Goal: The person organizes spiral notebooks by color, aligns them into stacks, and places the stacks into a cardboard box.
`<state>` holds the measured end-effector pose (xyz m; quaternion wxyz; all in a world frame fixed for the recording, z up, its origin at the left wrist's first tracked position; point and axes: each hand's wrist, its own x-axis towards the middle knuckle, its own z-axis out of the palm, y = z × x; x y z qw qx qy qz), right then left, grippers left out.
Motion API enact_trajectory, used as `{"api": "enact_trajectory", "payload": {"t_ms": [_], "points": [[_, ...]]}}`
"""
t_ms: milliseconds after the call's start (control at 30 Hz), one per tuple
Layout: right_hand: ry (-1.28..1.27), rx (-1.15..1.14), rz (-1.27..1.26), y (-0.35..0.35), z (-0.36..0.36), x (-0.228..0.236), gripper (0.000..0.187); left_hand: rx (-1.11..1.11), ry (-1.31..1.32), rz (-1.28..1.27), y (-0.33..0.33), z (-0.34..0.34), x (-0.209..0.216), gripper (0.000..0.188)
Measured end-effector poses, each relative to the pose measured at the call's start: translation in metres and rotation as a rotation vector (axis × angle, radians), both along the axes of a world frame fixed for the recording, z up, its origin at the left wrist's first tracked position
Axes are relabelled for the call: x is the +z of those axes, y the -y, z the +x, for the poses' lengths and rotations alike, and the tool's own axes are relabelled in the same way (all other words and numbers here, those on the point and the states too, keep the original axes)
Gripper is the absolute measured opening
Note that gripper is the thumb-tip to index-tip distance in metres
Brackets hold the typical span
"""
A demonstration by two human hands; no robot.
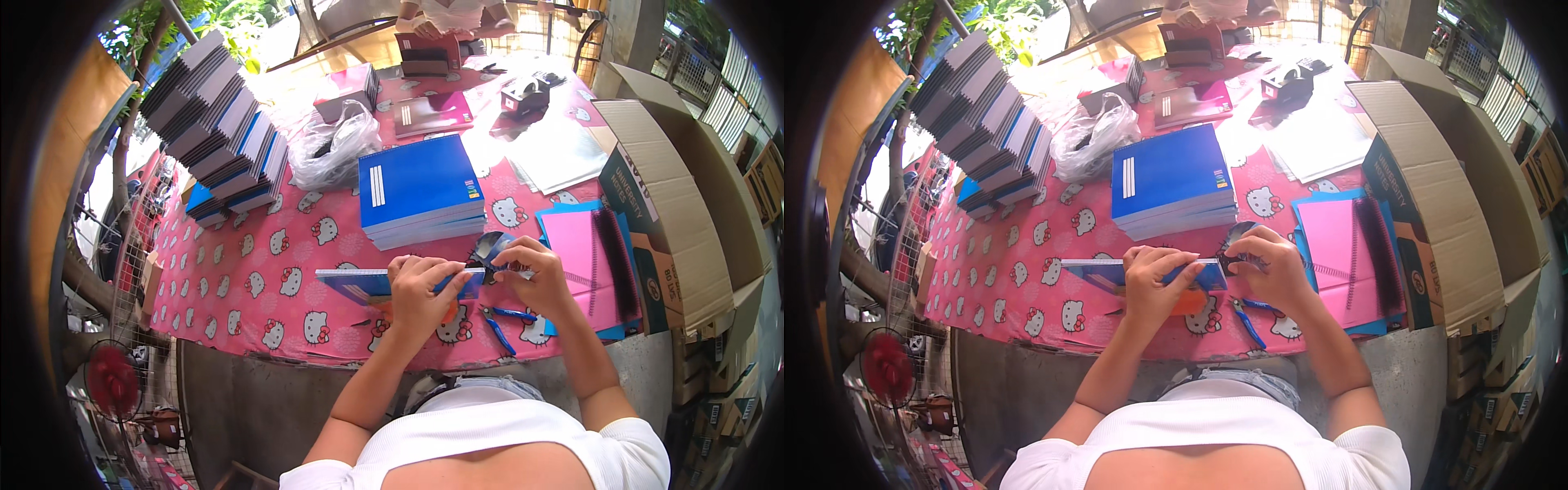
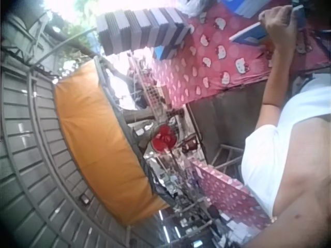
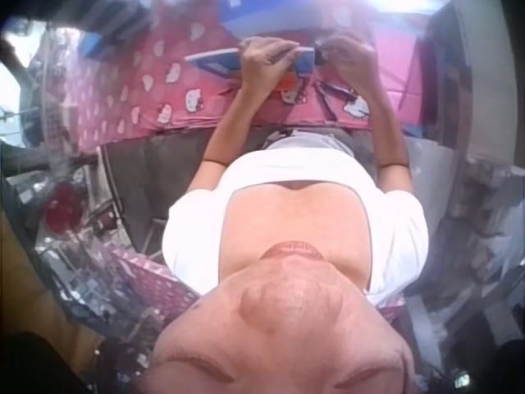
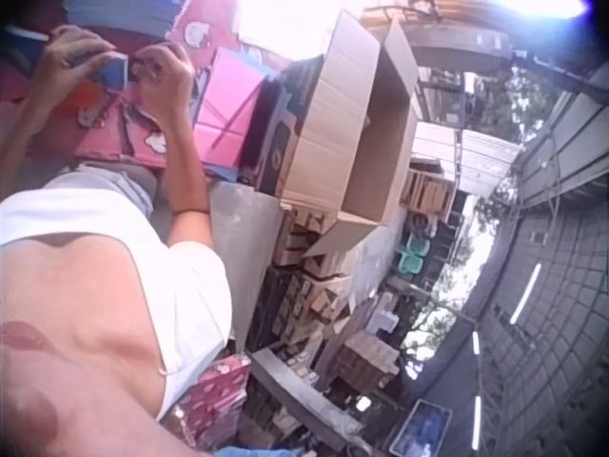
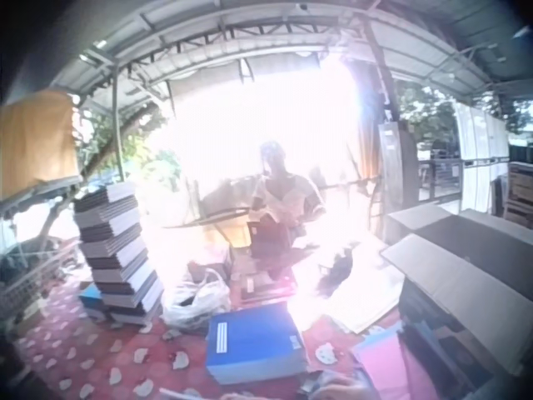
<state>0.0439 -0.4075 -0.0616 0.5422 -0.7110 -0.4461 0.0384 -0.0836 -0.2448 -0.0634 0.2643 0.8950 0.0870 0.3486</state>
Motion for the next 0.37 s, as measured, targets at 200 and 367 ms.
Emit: {"api": "enact_trajectory", "payload": {"t_ms": [200, 367], "points": [[-0.276, 0.199, -0.236, -0.003, 0.017, 0.011, 0.017, 0.036, 0.056, 0.051, 0.0, 0.003, -0.006, 0.016], [0.506, 0.031, -0.166, -0.01, 0.007, 0.005, 0.047, 0.031, -0.018, 0.023, -0.005, 0.0, -0.01, 0.02]]}}
